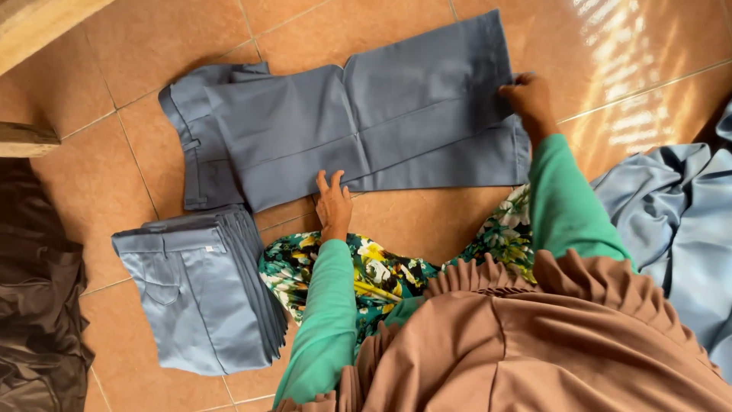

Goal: Folding trousers into neat rectangular stacks on the floor.

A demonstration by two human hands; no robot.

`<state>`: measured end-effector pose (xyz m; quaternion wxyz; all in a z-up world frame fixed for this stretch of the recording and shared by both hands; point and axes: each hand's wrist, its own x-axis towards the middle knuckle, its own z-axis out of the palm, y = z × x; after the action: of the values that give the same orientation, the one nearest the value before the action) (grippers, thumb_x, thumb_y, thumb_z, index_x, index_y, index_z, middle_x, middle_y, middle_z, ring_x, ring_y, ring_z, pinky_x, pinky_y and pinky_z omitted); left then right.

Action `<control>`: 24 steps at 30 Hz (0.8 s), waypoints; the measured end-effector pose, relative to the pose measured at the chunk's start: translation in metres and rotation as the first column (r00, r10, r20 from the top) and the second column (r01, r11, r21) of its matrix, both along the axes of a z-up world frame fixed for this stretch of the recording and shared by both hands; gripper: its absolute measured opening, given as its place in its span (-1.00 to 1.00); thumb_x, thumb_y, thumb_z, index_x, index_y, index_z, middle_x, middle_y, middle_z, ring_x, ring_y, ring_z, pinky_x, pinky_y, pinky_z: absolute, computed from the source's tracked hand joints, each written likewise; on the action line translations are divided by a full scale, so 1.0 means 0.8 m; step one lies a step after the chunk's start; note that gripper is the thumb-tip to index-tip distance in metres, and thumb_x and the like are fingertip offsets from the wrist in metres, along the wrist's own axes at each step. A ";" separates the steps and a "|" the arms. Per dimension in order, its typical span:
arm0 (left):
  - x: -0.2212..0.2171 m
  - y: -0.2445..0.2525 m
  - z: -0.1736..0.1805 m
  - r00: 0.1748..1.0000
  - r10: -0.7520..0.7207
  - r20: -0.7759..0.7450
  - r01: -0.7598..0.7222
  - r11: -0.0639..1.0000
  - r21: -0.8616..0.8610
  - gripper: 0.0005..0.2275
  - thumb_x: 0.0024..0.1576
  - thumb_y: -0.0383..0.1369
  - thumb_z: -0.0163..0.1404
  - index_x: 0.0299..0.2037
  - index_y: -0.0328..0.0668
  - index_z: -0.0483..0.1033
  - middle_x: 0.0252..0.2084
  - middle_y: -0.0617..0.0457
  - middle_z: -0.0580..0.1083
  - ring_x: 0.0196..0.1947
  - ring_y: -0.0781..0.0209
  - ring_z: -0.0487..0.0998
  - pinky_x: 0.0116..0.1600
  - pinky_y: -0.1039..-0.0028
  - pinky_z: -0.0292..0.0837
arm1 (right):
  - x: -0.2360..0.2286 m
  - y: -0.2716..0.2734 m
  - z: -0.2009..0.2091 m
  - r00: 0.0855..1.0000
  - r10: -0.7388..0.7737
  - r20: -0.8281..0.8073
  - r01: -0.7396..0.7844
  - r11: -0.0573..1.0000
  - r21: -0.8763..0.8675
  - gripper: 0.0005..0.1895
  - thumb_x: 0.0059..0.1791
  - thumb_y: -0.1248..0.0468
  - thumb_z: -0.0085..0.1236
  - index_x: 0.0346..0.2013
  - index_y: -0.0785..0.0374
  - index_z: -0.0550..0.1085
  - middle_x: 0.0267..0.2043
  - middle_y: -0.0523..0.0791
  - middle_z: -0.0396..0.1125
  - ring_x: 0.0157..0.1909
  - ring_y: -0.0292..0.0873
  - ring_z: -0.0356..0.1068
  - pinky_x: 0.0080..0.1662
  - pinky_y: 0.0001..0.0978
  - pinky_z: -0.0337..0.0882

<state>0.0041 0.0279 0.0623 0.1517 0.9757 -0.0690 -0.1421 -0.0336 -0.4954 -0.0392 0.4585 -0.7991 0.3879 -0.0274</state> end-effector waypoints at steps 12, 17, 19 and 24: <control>0.021 0.036 0.001 0.982 -0.144 0.122 0.125 0.980 0.152 -0.93 0.31 -0.23 -0.11 -0.05 0.21 0.34 0.42 0.12 0.14 -0.24 -0.28 0.67 -0.04 0.01 0.60 | -0.149 0.043 0.063 0.984 -0.087 -0.157 0.088 0.996 0.003 -0.52 -0.15 0.14 0.43 -0.08 0.41 0.55 -0.35 0.23 0.41 -0.31 0.23 0.49 -0.32 0.11 0.53; 0.006 0.037 -0.001 0.979 -0.174 0.102 0.152 0.970 0.192 -0.94 0.26 -0.26 -0.08 -0.11 0.15 0.37 0.39 0.08 0.18 -0.20 -0.20 0.68 0.00 0.10 0.56 | -0.115 0.117 0.189 0.929 -0.099 -0.356 0.039 0.984 -0.174 -0.22 -0.04 -0.01 0.45 0.18 0.44 0.26 0.13 0.26 0.21 0.24 0.42 0.17 0.11 0.54 0.29; -0.007 0.032 0.000 0.991 -0.130 0.041 0.120 0.976 0.183 -0.88 0.23 -0.27 -0.07 -0.07 0.12 0.32 0.40 0.01 0.16 -0.18 -0.24 0.67 0.02 0.07 0.53 | -0.114 0.113 0.161 0.923 -0.097 -0.373 0.040 0.986 -0.159 -0.35 -0.05 -0.01 0.43 0.00 0.47 0.37 -0.02 0.20 0.34 0.12 0.42 0.34 0.00 0.54 0.31; -0.016 0.005 0.003 0.997 -0.071 -0.030 0.074 0.989 0.131 -0.66 0.19 -0.34 -0.06 0.17 0.21 0.23 0.46 -0.10 0.11 -0.12 -0.28 0.66 0.06 -0.01 0.52 | -0.121 0.086 0.111 0.989 -0.136 -0.050 0.139 0.988 0.069 -0.53 -0.11 0.08 0.42 -0.13 0.39 0.51 -0.24 0.08 0.35 -0.12 0.17 0.41 -0.18 0.09 0.41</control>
<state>-0.0087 0.0316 0.0646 0.0826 0.9786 -0.0932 -0.1640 -0.1308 -0.4266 0.0494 0.4754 -0.7536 0.4532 -0.0270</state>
